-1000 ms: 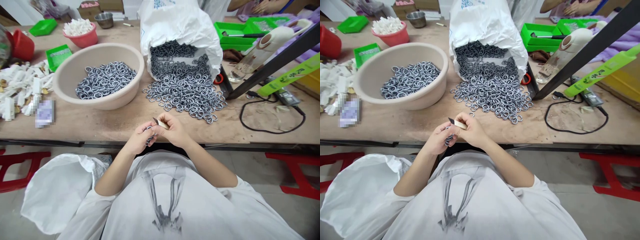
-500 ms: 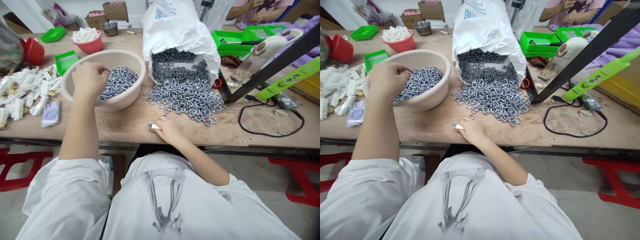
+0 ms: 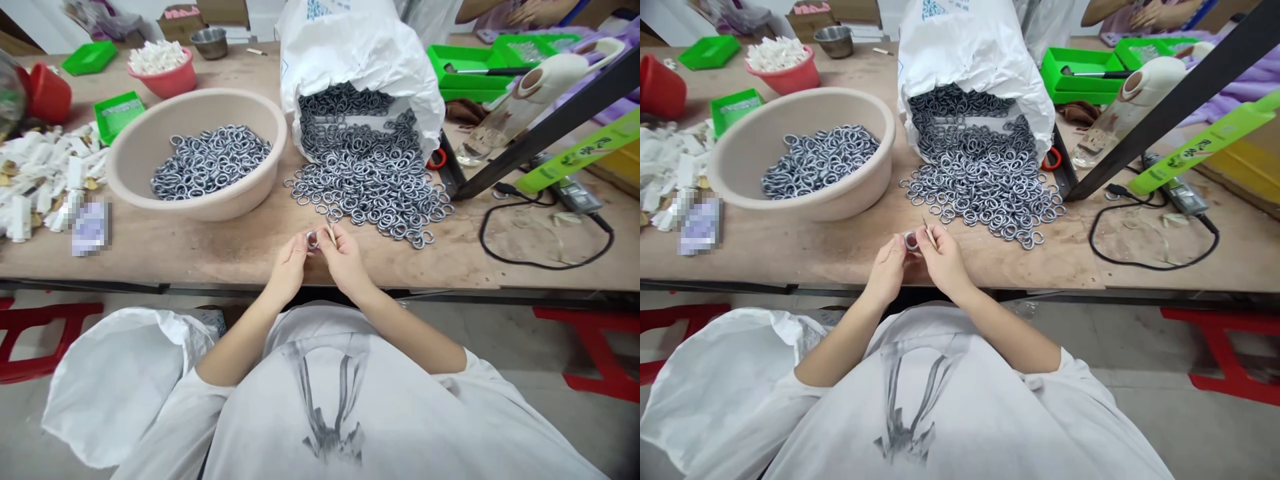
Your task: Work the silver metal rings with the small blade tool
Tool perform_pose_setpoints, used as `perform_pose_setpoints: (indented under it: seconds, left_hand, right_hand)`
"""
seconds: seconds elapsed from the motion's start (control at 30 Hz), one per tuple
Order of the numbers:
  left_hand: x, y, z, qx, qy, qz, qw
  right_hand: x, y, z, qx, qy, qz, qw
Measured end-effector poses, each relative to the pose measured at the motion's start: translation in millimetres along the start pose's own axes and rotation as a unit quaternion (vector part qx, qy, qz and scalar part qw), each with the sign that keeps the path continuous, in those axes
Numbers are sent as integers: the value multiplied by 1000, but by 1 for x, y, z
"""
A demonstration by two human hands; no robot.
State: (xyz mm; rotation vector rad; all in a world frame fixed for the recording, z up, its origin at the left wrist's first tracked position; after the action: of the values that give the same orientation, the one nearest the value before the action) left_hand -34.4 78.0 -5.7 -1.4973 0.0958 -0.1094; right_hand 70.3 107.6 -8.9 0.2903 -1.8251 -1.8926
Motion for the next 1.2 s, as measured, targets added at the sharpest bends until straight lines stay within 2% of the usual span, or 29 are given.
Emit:
perform_pose_setpoints:
  seconds: [0.1, 0.17, 0.3, 0.47, 0.57, 0.73, 0.9, 0.97, 1.1, 1.2]
  left_hand:
    - [3, 9, -1, -7, -22, -14, 1000]
    - [1, 9, -1, -15, -18, -14, 1000]
    - [2, 12, 0, -50, 12, -86, 995]
    - [14, 19, -3, -91, 60, -188, 976]
    - [14, 19, -6, -88, 57, -208, 972]
    - [16, 18, -9, -84, 36, -207, 974]
    - [18, 10, -10, -97, 11, -250, 963]
    - [17, 8, -10, -101, -3, -267, 958]
    - [15, 7, -11, -105, -39, -288, 951]
    - [17, 7, -11, -107, -47, -294, 949]
  right_hand:
    - [-6, -8, -7, -15, -61, -80, 995]
    - [-11, -7, -9, -23, -77, -140, 987]
    - [-10, 9, -9, -74, -18, -235, 969]
    - [-7, 19, -10, -130, 80, -203, 967]
    - [-5, 22, -15, -156, 108, -184, 964]
    - [-4, 24, -15, -159, 80, -213, 961]
    - [-10, 23, -11, -126, 37, -234, 963]
    - [-10, 27, -14, -122, 37, -281, 951]
    - [2, 36, -25, -120, 77, -422, 895]
    - [7, 38, -29, -117, 84, -452, 880]
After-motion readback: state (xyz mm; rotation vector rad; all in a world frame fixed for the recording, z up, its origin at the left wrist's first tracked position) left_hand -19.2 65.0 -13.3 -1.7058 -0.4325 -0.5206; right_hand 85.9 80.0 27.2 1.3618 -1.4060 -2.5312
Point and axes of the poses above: each hand's wrist, its own z-axis towards the middle knuckle, its own x-axis out of the palm, y = z × x, the point moved 7 cm from there along z, towards the middle knuckle, and after that the axes turned 13 degrees about y, right-handed, at the moved point
